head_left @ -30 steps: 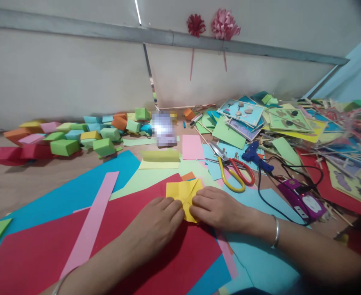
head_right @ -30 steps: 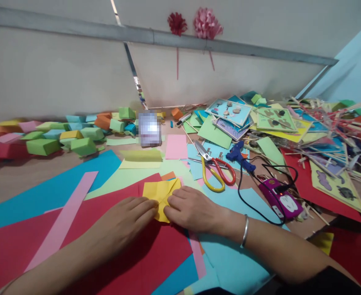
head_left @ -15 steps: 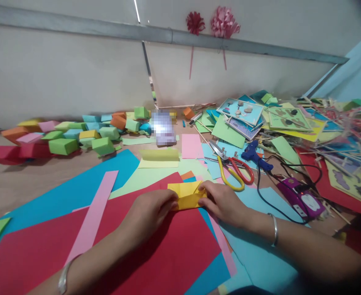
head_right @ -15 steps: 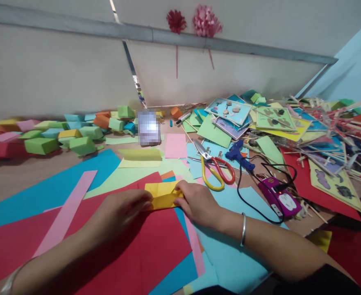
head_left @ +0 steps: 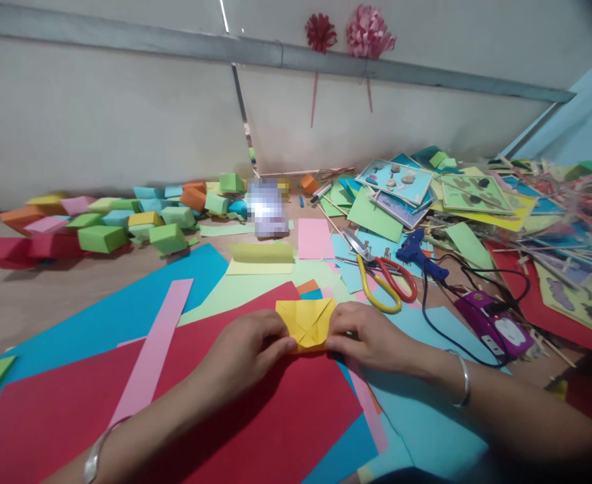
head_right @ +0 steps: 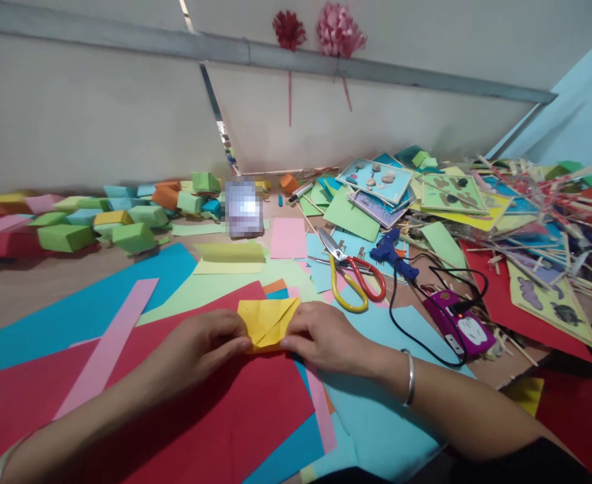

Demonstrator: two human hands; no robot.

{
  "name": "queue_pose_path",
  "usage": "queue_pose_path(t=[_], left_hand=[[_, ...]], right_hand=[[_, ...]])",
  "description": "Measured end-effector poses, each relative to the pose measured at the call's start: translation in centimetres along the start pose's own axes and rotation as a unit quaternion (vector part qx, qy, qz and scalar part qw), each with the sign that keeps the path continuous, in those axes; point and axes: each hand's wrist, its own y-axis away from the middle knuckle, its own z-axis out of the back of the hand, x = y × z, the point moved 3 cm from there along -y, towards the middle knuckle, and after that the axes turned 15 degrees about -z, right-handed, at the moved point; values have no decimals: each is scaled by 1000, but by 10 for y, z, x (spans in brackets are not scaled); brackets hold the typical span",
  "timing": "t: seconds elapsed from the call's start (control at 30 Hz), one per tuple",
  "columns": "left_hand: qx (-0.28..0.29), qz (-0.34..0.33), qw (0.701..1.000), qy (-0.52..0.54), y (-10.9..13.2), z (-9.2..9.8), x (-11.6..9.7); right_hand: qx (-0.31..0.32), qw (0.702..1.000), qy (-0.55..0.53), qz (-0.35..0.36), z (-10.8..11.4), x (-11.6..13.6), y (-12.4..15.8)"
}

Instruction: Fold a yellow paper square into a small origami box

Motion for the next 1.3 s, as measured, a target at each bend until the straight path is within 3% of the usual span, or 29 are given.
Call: queue_pose_path(t=[0.1,0.17,0.37,0.57,0.83,1.07,1.3], left_hand=[[29,-6,999,-14,0,2,-1],[24,10,999,-38,0,1,1],[-19,38,991,-126,1,-8,8],[-28,49,985,-165,-3,-6,0],[-32,12,966,-256,-6,-7,6],[-113,-72,956,-260,-4,-8,14],[-111,-79,965,-224,-4,-10,19]], right_hand=[[51,998,39,10,3,2,1],[44,998,53,-8,5,2,1],[-33,996,65,-54,0,-3,-1],[-144,974,174,-24,-8,-7,0],[-199,951,236,8,-14,-9,-2],[-188,955,228,7,-14,-5,2],[-114,989,93,-23,-5,-9,4]])
